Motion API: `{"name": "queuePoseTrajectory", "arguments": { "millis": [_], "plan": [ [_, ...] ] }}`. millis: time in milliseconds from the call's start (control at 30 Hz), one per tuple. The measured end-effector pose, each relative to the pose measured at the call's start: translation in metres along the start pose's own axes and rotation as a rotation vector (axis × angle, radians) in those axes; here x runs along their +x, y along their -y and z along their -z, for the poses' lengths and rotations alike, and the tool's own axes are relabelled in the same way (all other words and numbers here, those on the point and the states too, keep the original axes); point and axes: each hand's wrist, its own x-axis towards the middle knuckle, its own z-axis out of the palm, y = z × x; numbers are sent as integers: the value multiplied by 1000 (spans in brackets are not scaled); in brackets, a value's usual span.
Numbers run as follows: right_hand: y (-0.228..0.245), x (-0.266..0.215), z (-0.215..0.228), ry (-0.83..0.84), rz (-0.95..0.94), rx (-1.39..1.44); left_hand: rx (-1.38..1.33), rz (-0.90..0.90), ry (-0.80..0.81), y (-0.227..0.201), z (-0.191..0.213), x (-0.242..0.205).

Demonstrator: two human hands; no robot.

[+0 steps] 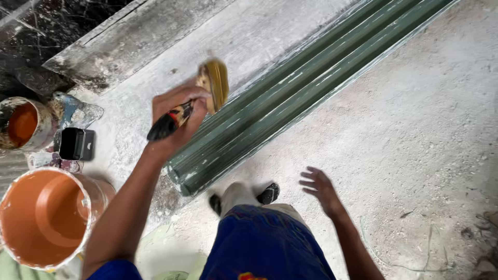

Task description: The person brushes a green corrugated panel with a paintbrush, then carries a bucket to a tap, fills a pink cup with water, and pours it into the bucket. They then open a bag of gypsum casting powder and pour it into the bucket.

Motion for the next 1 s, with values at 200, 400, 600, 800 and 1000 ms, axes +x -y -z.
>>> {"name": "queuePoseTrajectory", "arguments": {
  "millis": [200,400,600,800,1000],
  "plan": [
    [75,31,95,-88,93,37,-215,-18,-205,-19,-97,60],
    [113,104,173,-164,65,89,8,-450,17,-5,-210,147],
    [160,159,255,-232,80,219,-58,-292,68,9,-336,254],
    [193,189,340,-462,290,329,-197,-280,146,-8,-419,326],
    [211,262,453,-493,341,592,-140,-172,298,-12,-573,405]
  ]
}}
